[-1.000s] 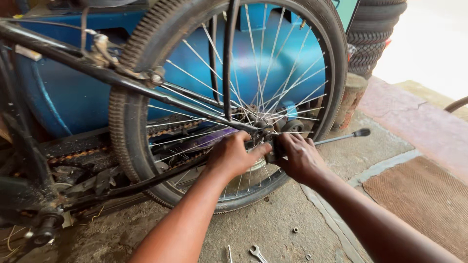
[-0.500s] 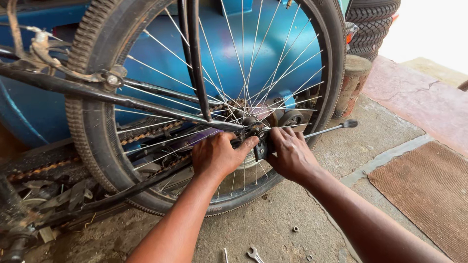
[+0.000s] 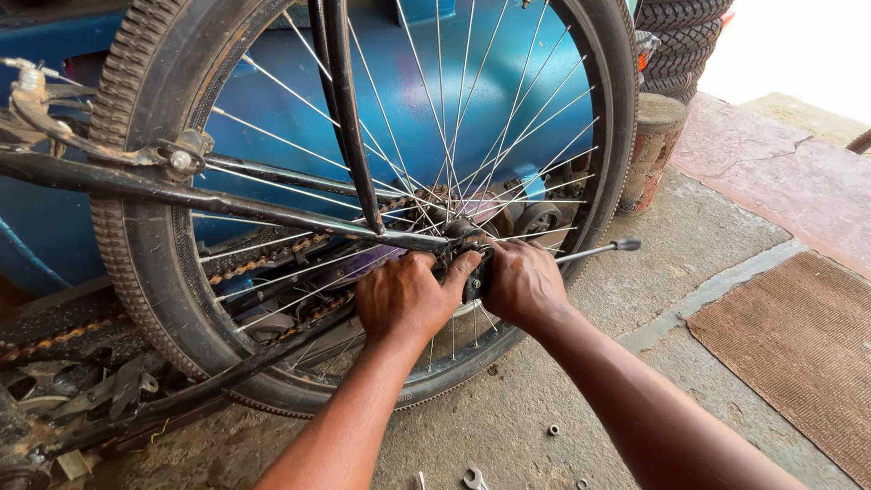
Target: The person repairs the rear wheel assembly of a bicycle by first loosening a bolt with a screwdriver and then using a hammer and a wrench to adjust and secure a metal bracket and rod to the wheel axle.
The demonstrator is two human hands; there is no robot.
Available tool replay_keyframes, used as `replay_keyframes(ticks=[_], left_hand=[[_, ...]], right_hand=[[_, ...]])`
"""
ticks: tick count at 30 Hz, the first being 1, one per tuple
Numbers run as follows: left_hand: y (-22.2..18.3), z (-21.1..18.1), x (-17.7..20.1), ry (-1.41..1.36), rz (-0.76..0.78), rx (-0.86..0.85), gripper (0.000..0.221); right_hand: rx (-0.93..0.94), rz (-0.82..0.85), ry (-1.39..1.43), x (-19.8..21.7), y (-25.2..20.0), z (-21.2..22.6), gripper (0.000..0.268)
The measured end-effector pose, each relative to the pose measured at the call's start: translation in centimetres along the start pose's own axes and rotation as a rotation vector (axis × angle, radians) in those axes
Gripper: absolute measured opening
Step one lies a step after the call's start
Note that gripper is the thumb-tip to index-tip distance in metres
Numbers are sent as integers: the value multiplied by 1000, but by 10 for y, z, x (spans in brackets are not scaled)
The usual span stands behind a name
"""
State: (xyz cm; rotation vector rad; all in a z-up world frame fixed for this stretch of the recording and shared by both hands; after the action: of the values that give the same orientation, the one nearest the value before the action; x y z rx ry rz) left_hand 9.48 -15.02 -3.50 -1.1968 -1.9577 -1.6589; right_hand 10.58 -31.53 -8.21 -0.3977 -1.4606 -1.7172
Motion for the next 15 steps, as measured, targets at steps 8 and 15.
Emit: replay_keyframes(ticks=[8,15], left_hand=[[-5,3,-14,11,93,75,73],[-10,3,-8,-136,-265,-48,66]], right_hand=[[9,363,-63,-32,7,-34,23],[23,222,-75,-19,5,-20,19]])
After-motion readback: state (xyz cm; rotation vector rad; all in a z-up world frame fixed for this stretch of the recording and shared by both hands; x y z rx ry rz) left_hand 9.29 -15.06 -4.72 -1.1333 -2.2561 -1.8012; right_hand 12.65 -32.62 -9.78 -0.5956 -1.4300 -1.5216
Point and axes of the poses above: each hand's wrist, its own y-axis towards the middle knuckle, its own x-axis out of the back of the hand, z = x × y, the point moved 2 cm from there along y, towards the middle knuckle, and after that the axes turned 15 degrees about -z, right-handed, at the moved point
